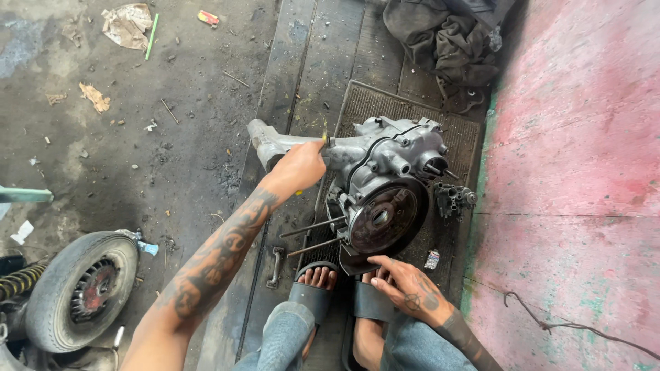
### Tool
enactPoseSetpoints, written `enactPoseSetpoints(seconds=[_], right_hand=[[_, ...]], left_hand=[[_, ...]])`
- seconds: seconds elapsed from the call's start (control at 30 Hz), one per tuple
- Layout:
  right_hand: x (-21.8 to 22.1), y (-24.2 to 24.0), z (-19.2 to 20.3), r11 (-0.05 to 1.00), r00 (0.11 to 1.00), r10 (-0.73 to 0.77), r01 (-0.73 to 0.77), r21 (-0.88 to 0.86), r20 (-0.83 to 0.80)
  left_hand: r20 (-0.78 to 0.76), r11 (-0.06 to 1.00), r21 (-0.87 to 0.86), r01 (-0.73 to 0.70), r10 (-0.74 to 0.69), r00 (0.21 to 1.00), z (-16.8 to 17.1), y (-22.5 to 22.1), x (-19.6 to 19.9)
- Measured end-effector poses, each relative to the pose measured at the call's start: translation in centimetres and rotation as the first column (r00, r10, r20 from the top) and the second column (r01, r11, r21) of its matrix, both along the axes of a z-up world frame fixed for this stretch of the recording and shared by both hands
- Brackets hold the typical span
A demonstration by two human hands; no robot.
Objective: The person cleans an motorcycle engine component by hand using a small brush and a cleaning cloth.
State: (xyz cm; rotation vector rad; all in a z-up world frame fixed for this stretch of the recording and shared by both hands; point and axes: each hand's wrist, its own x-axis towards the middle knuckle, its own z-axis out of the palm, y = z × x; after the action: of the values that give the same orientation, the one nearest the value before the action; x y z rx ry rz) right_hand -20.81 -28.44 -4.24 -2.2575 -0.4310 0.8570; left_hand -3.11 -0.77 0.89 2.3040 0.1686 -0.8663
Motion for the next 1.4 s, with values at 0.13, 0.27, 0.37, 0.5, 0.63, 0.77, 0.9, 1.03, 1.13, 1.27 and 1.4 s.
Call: enactPoseSetpoints(seconds=[0.13,0.27,0.37,0.5,0.63,0.77,0.9,1.03,1.13,1.27,1.4], right_hand=[[-0.5,-0.2,-0.9,0.991,0.998,0.056,-0.057,0.119,0.013],[-0.1,-0.1,-0.2,0.998,1.0,0.009,-0.009,0.064,-0.004],[0.3,0.1,0.1,0.999,0.999,0.004,-0.002,0.044,-0.045],[0.1,0.2,0.1,1.0,0.998,0.004,-0.003,0.014,-0.062],[0.1,0.2,-0.3,1.0,1.0,-0.004,0.005,0.008,-0.025],[-0.2,0.4,-0.7,0.999,0.999,0.034,-0.032,0.027,-0.041],[0.0,0.6,-0.7,1.0,1.0,0.01,-0.01,-0.003,-0.002],[0.1,0.7,-0.9,0.999,0.999,0.018,-0.016,0.04,-0.042],[-0.2,0.4,-1.0,0.998,0.997,0.064,-0.063,0.015,-0.037],[0.0,0.4,-0.5,1.0,1.0,0.02,-0.02,0.012,-0.007],[0.1,0.4,-0.4,0.998,0.996,0.053,-0.054,-0.016,-0.073]], left_hand=[[0.086,0.999,0.0,0.047,-0.047,0.995,-2.6,0.2,0.7],[0.066,0.998,-0.05,-0.027,0.03,0.997,-2.1,-0.1,0.1],[0.107,0.999,-0.031,-0.013,0.016,0.994,-3.2,0.1,-0.1],[0.017,1.0,-0.008,-0.024,0.024,1.0,-1.9,-0.1,1.1],[-0.009,0.997,-0.083,-0.001,0.001,1.0,2.3,0.6,-0.3],[-0.074,0.994,-0.095,-0.062,0.055,0.996,0.3,0.6,0.6],[-0.077,0.992,-0.095,-0.078,0.07,0.995,-0.9,0.7,1.3],[-0.081,0.997,-0.064,-0.036,0.03,0.996,2.0,0.1,-0.1],[0.025,1.0,-0.018,0.024,-0.023,0.999,-0.2,-0.3,0.6],[0.024,0.999,0.004,0.043,-0.043,0.999,-1.1,-0.2,0.4],[-0.076,0.998,-0.053,-0.034,0.03,0.997,0.9,-0.8,0.6]])
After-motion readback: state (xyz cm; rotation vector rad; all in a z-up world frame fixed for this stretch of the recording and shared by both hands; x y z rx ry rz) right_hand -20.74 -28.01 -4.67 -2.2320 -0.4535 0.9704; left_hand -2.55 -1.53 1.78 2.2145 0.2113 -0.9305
